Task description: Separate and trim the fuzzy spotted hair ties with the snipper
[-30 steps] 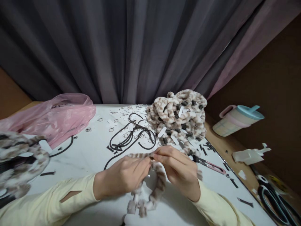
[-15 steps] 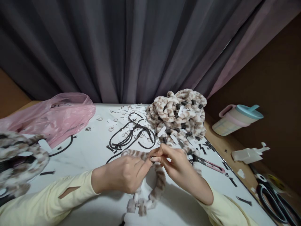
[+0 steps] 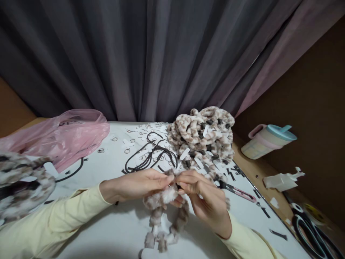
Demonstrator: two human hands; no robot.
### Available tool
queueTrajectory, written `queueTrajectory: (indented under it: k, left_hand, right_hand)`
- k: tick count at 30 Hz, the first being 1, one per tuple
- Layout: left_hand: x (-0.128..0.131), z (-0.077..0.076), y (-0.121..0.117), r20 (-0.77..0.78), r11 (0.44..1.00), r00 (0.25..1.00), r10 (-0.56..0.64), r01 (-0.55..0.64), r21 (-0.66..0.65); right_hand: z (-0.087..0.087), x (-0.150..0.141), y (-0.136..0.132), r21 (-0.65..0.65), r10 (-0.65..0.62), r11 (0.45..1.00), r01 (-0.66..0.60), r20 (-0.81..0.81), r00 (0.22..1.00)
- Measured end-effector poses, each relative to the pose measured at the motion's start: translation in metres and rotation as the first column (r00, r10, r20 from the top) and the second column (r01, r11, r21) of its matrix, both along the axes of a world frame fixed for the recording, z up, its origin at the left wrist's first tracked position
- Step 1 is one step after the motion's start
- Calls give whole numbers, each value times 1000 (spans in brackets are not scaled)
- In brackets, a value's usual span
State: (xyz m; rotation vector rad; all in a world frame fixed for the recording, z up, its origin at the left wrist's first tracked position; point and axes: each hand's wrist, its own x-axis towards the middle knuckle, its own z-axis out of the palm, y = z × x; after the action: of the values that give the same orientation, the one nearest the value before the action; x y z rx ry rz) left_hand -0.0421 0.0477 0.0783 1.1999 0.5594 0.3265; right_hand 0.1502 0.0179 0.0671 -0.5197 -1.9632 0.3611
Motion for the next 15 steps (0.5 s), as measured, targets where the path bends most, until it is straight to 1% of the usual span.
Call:
queueTrajectory:
  k: [2, 4, 6, 8, 10, 12, 15]
  left_hand:
    - [8, -6, 0, 37, 996, 999, 31, -28, -82]
    - [18, -14, -1, 89, 986, 992, 85, -70, -154]
    - [27, -23, -1, 158, 961, 978, 135, -90, -263]
    - [35, -32, -2, 206, 928, 964, 167, -83, -364]
    - [40, -43, -2, 255, 909, 952, 170, -52, -413]
    - [42, -53, -2, 314, 903, 937, 153, -4, -429]
    - [43, -68, -2, 370, 890, 914, 167, 21, -456]
  right_hand:
    - [-1, -1, -1, 22, -3, 1000, 3, 0, 1000]
    - [-3, 0, -3, -6, -41, 999, 41, 3, 999]
    - [-7, 1, -5, -80, -79, 994, 78, -10, 997]
    - [-13, 4, -9, -189, -101, 977, 94, -26, 995]
    - [-21, 6, -13, -336, -124, 937, 98, -57, 991]
    - [-30, 7, -16, -475, -143, 876, 83, -91, 985]
    - [-39, 8, -17, -612, -134, 791, 8, -161, 978]
